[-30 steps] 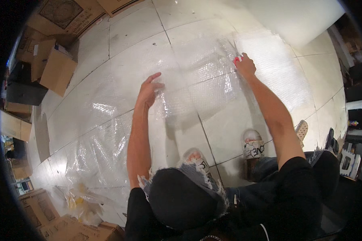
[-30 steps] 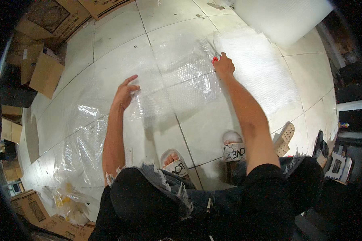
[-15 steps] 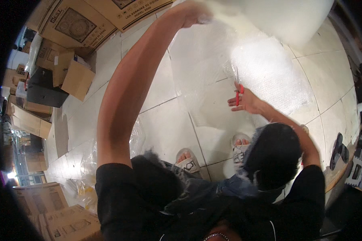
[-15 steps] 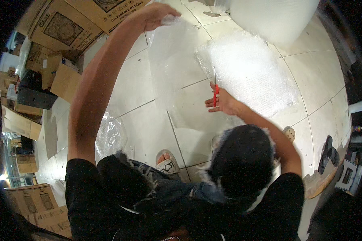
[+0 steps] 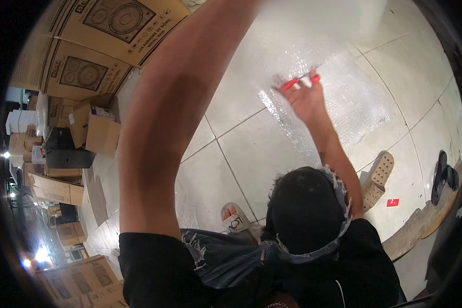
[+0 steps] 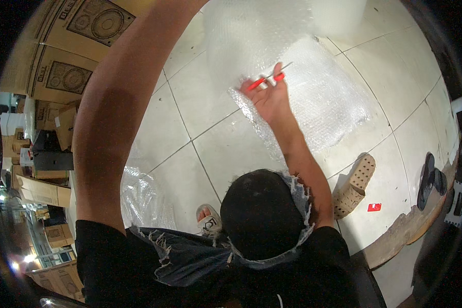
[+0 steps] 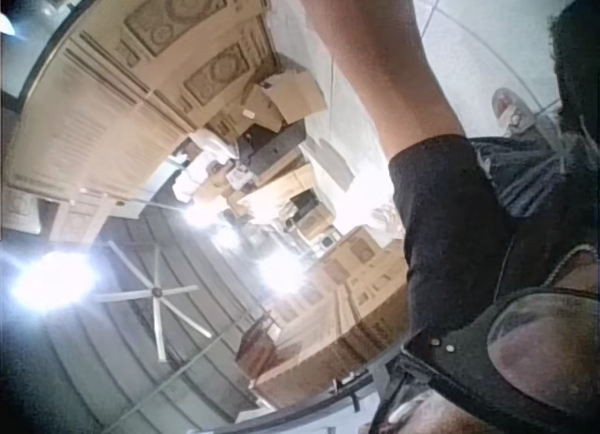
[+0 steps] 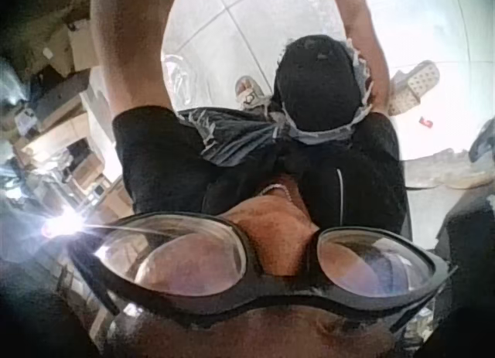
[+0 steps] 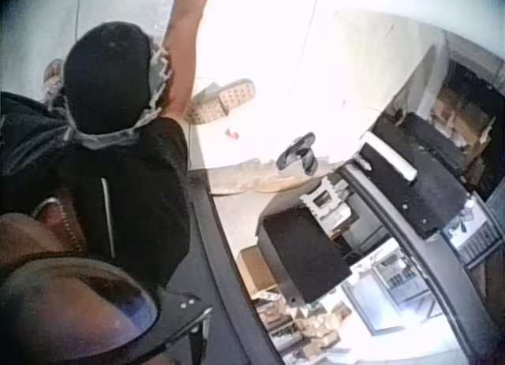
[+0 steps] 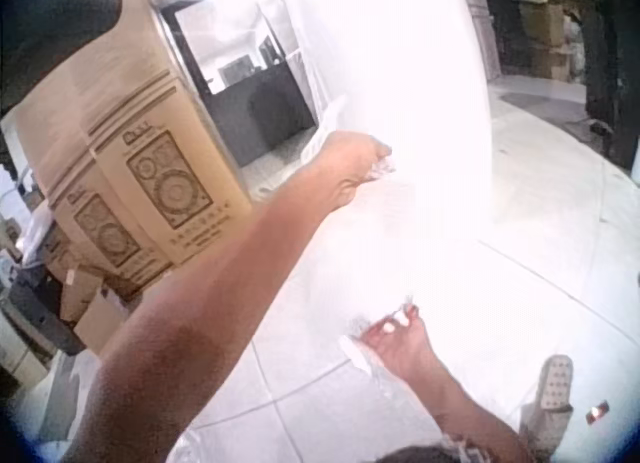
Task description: The person sits on a tiled floor and uses red-handled scissors to cut a large sheet of bubble wrap into smaller pieces. They repeatedly cut along the grid lines and gather the cut sections.
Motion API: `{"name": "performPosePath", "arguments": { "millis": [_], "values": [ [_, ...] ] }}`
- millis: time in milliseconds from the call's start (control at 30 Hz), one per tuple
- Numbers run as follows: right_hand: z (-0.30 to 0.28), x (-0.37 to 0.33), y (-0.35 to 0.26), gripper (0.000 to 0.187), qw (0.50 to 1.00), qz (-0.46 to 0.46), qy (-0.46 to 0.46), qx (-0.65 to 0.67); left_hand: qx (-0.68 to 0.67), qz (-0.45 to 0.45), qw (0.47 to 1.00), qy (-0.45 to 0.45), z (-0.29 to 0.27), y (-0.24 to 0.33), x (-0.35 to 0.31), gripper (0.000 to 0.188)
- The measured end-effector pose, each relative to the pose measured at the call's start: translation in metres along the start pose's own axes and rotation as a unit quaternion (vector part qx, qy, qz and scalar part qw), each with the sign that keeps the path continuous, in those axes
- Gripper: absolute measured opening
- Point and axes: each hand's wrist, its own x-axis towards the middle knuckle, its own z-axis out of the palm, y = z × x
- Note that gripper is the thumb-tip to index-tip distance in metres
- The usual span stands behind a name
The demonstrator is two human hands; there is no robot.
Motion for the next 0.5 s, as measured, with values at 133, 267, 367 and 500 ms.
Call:
{"name": "performPosePath", "arguments": {
  "millis": [133,267,367,500],
  "values": [
    [0.006,-0.007,-0.032,0.096,0.985,-0.126,0.1,-0.067,-0.01,0.069,0.996,-0.047,0.018,0.004,0.005,0.016],
    [-0.028,-0.051,-0.018,0.092,0.986,-0.08,0.112,-0.095,0.02,0.061,0.997,-0.048,0.036,-0.008,0.018,0.014],
    [-0.016,-0.057,-0.012,0.097,0.995,-0.025,0.089,0.022,0.019,0.056,0.995,-0.079,0.044,-0.016,0.028,0.014],
    [-0.004,-0.014,-0.045,0.078,0.986,-0.067,0.017,0.148,-0.054,0.068,0.991,-0.098,0.033,-0.011,0.02,0.03]
  ]
}}
